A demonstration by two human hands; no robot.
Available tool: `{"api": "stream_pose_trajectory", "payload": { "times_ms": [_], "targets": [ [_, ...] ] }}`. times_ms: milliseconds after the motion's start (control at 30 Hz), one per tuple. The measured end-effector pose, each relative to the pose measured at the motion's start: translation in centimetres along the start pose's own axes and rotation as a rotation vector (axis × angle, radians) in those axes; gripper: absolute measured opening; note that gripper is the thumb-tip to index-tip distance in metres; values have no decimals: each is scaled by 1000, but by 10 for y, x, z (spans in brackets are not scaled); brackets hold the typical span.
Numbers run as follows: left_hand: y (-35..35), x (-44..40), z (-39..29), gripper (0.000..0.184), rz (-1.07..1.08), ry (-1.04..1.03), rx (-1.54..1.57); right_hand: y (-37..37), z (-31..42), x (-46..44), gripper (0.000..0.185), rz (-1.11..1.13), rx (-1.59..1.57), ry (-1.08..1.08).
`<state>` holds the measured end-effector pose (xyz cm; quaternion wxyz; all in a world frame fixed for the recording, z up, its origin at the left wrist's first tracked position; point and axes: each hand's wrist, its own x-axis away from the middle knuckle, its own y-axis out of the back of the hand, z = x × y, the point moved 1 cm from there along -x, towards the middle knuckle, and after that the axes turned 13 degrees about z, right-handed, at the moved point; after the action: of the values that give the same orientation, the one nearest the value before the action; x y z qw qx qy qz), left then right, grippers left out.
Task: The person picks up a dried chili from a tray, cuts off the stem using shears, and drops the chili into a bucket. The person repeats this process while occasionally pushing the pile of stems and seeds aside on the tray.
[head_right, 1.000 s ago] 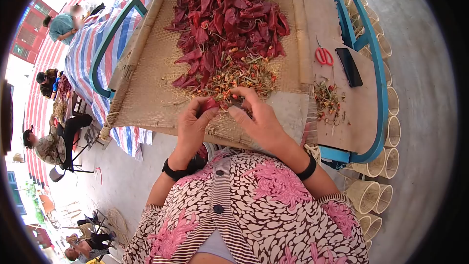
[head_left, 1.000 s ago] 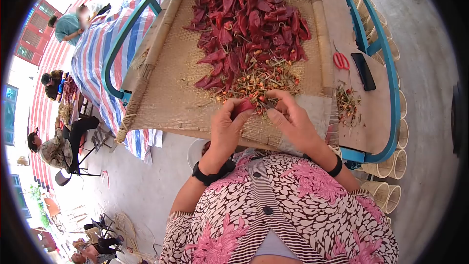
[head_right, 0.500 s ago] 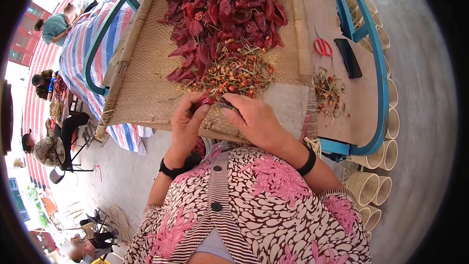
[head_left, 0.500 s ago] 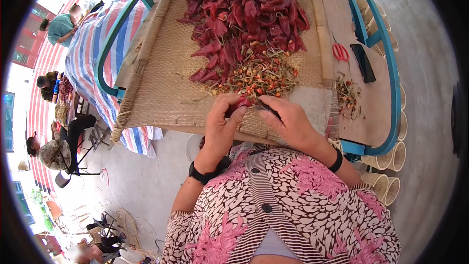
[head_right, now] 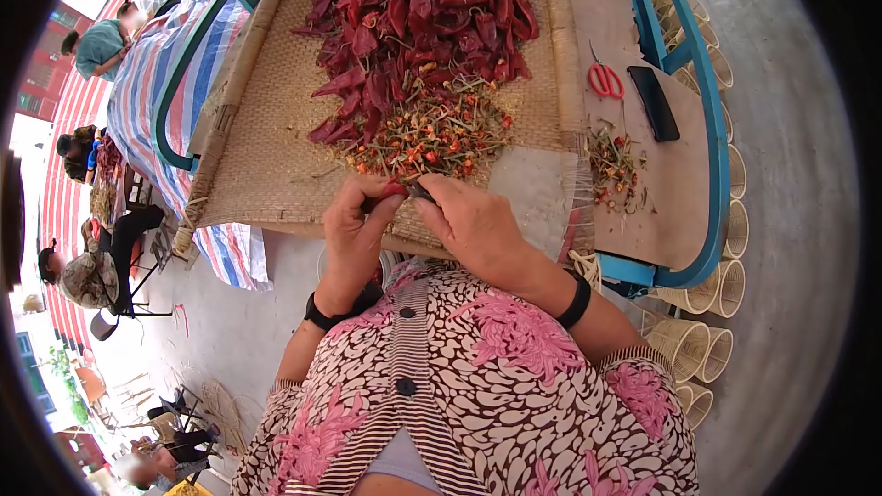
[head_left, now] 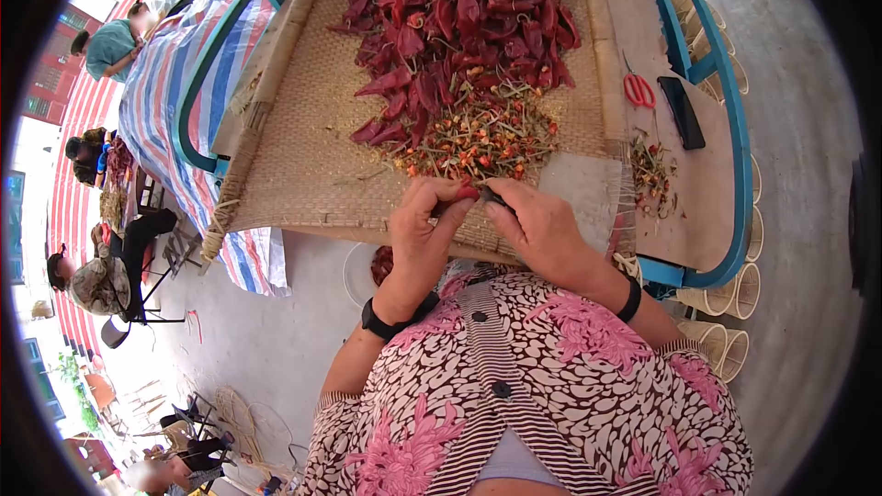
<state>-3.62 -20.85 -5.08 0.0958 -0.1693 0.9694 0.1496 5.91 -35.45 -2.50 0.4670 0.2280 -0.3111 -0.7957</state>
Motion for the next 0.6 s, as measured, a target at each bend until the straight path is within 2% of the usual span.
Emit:
{"api": "stream_pose_trajectory", "payload": {
  "times_ms": [100, 200, 300, 400, 500, 600],
  "targets": [
    [-3, 2, 5, 11, 33, 34, 146, -2, -4, 1, 25, 66, -156, -39],
    [-4, 6, 11, 11, 83, 51, 370, -9, -13, 1, 27, 70, -517, 66],
    [-5, 6, 12, 11, 121, 47, 544, 5, -9, 9, 31, 472, -1393, -306],
    [-8, 7, 14, 10, 120, 62, 643, 9, 2, 10, 30, 486, -1648, -418],
    [-11, 7, 13, 9, 112, 71, 649, 7, -9, 11, 33, 501, -1528, -314],
    [-10, 8, 5, 10, 84, 101, 535, 3, -17, 7, 34, 176, -624, -70]
  ]
}}
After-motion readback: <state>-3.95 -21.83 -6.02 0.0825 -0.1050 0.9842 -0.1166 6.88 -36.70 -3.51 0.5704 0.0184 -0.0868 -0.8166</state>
